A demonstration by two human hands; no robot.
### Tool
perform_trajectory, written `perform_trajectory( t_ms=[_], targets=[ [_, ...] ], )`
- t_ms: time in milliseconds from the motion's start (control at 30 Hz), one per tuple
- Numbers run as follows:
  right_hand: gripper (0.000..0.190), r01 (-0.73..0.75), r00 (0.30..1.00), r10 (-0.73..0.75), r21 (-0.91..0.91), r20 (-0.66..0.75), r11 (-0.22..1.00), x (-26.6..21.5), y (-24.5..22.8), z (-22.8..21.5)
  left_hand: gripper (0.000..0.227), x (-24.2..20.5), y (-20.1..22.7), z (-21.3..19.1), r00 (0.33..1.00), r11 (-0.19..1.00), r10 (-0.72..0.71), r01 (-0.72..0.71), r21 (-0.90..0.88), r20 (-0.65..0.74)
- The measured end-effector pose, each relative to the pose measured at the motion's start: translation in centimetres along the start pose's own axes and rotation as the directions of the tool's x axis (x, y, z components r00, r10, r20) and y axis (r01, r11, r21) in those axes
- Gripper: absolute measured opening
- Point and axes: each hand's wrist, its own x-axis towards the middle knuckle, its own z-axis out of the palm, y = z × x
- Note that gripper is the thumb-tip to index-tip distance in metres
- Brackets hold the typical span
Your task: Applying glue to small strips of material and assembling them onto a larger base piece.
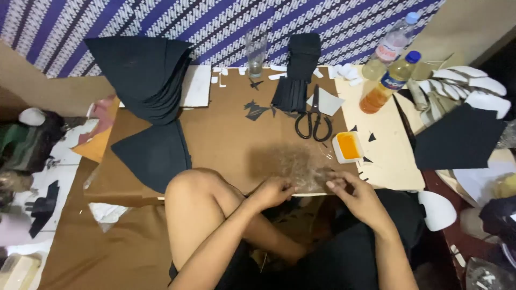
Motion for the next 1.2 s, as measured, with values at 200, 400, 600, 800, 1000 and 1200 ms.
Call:
perform_trajectory(
  t_ms=[200, 400, 600, 800, 1000, 1200],
  targets=[
    [0.033, -0.051, 0.984, 0.09, -0.236, 0.157, 0.97, -0.6, -1.1, 0.9, 0.052, -0.8, 1.3, -3.9, 0.969, 0.97, -0.162, 0.122, -0.21, -0.185],
    [0.051, -0.092, 0.969, 0.151, -0.285, 0.194, 0.954, -1.1, -0.7, 0.3, 0.049, -0.3, -1.8, -5.5, 0.921, 0.974, -0.199, 0.147, -0.174, -0.336],
    [0.052, -0.034, 0.985, 0.064, -0.181, 0.163, 0.983, -2.2, -0.2, -0.5, 0.023, 1.1, -3.3, -6.2, 0.96, 0.986, -0.088, 0.046, -0.161, -0.265],
    [0.036, -0.087, 0.995, 0.094, -0.181, 0.03, 0.98, -2.8, 1.6, -1.5, 0.035, 3.3, -4.9, -5.7, 0.956, 0.989, -0.146, 0.142, -0.036, -0.255],
    [0.042, -0.153, 0.981, 0.176, -0.235, 0.08, 0.96, -2.4, 3.2, -1.9, 0.033, 5.3, -5.4, -5.7, 0.934, 0.983, -0.179, 0.156, -0.099, -0.309],
    [0.041, -0.149, 0.958, 0.166, -0.092, 0.232, 0.985, -2.0, 3.3, -2.0, 0.044, 11.7, -3.9, -8.3, 0.849, 0.946, -0.319, 0.255, -0.202, -0.422]
  ],
)
